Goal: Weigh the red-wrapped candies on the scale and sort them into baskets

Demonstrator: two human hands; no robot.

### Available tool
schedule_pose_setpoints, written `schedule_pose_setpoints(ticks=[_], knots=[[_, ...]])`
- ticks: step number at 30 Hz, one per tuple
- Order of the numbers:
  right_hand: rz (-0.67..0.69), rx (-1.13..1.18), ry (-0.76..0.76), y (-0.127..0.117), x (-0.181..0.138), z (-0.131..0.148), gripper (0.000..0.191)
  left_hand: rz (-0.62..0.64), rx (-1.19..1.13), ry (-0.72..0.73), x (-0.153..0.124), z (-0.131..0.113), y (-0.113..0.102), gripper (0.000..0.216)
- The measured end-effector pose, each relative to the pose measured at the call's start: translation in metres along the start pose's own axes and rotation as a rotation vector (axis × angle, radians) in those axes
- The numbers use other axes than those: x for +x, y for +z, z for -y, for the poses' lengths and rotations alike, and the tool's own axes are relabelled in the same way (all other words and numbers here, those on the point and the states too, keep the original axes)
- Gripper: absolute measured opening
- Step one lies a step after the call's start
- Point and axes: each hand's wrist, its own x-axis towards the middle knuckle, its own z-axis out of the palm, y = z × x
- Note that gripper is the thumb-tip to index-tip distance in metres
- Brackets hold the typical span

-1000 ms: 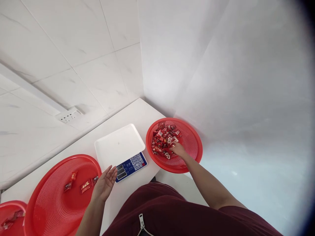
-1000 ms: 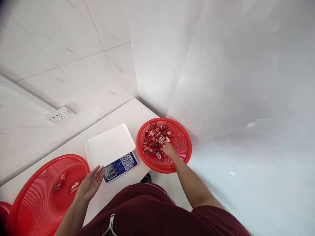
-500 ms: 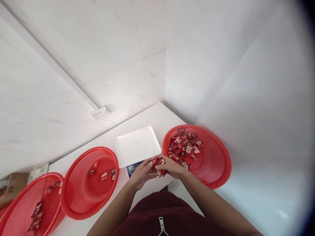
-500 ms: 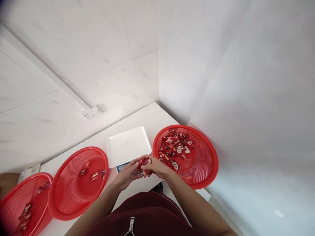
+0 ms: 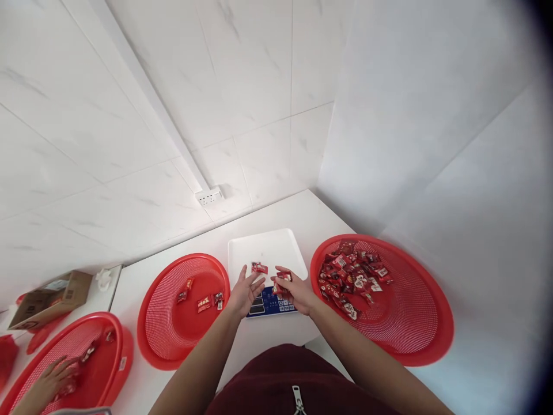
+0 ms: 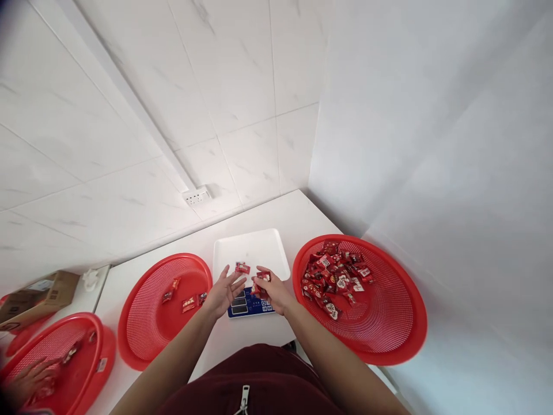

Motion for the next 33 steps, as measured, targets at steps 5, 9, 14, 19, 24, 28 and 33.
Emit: schedule_pose_setpoints(ticks=[5,9,14,19,24,28,33], knots=[[-0.089,0.080,-0.012,0.004,0.021,-0.003,0.037,-0.013,0.094,-0.085,0.000,0.004,-0.011,0.070],[-0.113,0.073,0.006,0.005,0.024,-0.003,0.029,0.053,0.120,-0.149,-0.010,0.012,-0.022,0.057],[-0.127,0.153,-0.073,0.006,0.027,0.006,0.031,0.084,0.133,-0.177,-0.017,0.018,-0.029,0.051],[-0.175,0.116,-0.076,-0.004,0.025,0.007,0.025,0.107,0.138,-0.193,-0.017,0.023,-0.031,0.046],[0.041,-0.289,0.042,-0.006,0.001,-0.007,0.029,0.156,0.169,-0.176,-0.018,0.026,-0.027,0.036],[0.305,-0.607,0.071,0.003,-0.020,-0.012,0.052,0.329,0.290,-0.124,-0.021,0.031,-0.020,0.030],[0.320,-0.658,0.044,0.000,-0.028,-0.009,0.054,0.270,0.231,-0.073,-0.013,0.030,-0.016,0.027]])
